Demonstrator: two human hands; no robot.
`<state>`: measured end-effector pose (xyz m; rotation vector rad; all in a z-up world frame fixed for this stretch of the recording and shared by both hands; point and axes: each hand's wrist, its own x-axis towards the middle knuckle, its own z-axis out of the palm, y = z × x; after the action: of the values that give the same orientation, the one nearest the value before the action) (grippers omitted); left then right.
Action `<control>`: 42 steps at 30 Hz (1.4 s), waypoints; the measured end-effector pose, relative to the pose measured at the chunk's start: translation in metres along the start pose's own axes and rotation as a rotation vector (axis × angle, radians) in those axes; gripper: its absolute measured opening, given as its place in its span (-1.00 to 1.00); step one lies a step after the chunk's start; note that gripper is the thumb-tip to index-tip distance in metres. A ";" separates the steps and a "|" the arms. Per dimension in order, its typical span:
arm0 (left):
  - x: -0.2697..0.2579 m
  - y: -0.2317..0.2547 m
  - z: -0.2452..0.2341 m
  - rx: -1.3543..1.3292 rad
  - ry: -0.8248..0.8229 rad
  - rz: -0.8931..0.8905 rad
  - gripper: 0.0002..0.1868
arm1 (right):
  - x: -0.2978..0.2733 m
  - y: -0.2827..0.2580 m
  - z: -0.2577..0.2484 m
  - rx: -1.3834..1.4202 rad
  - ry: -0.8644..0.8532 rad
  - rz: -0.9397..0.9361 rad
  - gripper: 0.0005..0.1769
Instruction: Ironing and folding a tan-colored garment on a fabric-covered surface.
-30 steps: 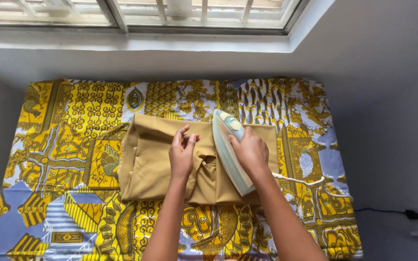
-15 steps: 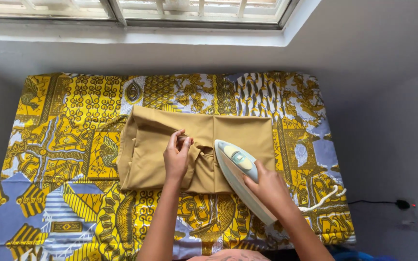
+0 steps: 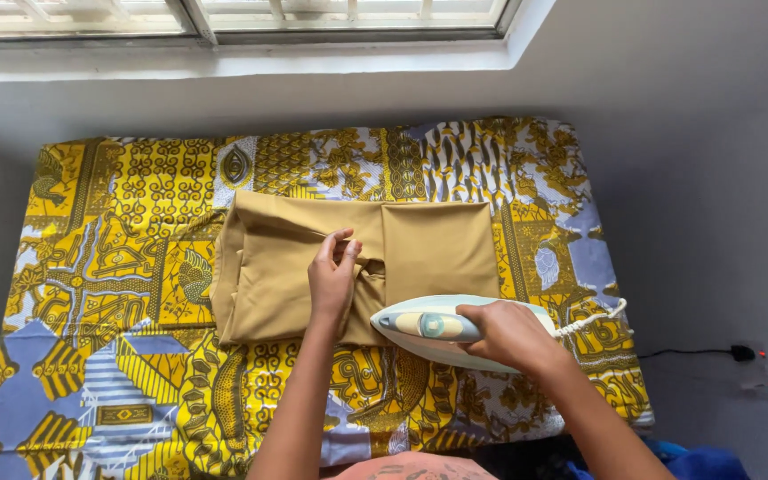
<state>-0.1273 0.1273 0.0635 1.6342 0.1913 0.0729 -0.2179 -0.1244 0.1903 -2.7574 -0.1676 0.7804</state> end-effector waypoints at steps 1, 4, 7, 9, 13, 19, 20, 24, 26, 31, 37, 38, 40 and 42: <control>-0.003 -0.003 0.002 0.002 -0.003 -0.002 -0.67 | -0.003 0.004 0.000 0.003 -0.001 0.002 -0.50; -0.004 -0.010 0.008 0.003 -0.028 0.022 -0.70 | -0.009 0.018 -0.002 -0.027 -0.054 -0.026 -0.50; -0.010 -0.017 0.014 0.045 -0.039 0.070 -0.73 | -0.017 0.042 0.003 -0.012 -0.107 0.006 -0.44; -0.016 -0.021 0.016 0.103 -0.026 0.132 -0.75 | -0.020 0.067 0.016 0.024 -0.023 0.111 -0.22; -0.031 -0.004 0.024 0.161 -0.019 0.142 -0.76 | -0.035 0.076 0.007 0.049 0.029 0.146 -0.24; -0.051 -0.036 0.046 0.595 -0.076 0.362 -0.62 | -0.028 0.053 0.002 0.000 0.183 0.300 -0.27; -0.050 -0.045 0.052 0.716 -0.121 0.462 -0.53 | -0.016 0.055 0.010 0.088 0.252 0.293 -0.23; -0.047 -0.054 0.060 1.031 -0.220 0.578 -0.31 | 0.019 0.041 0.014 0.337 0.223 0.479 -0.22; -0.048 -0.058 0.058 1.071 -0.220 0.593 -0.28 | 0.036 0.046 0.013 0.342 0.269 0.477 -0.23; -0.043 -0.054 0.059 1.136 -0.226 0.620 -0.23 | 0.092 0.073 0.008 0.268 0.442 0.477 -0.25; -0.046 -0.053 0.057 1.133 -0.246 0.595 -0.23 | 0.112 0.089 -0.007 0.190 0.541 0.474 -0.17; -0.045 -0.054 0.057 1.129 -0.242 0.599 -0.23 | 0.107 0.085 -0.012 0.263 0.495 0.506 -0.18; -0.046 -0.049 0.061 1.124 -0.239 0.603 -0.23 | 0.096 0.083 -0.015 0.335 0.448 0.539 -0.18; -0.047 -0.038 0.068 1.254 -0.275 0.502 -0.21 | 0.084 0.084 -0.010 0.353 0.420 0.548 -0.21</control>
<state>-0.1653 0.0546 0.0235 2.8822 -0.5016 0.1199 -0.1378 -0.1920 0.1327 -2.5557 0.7562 0.2773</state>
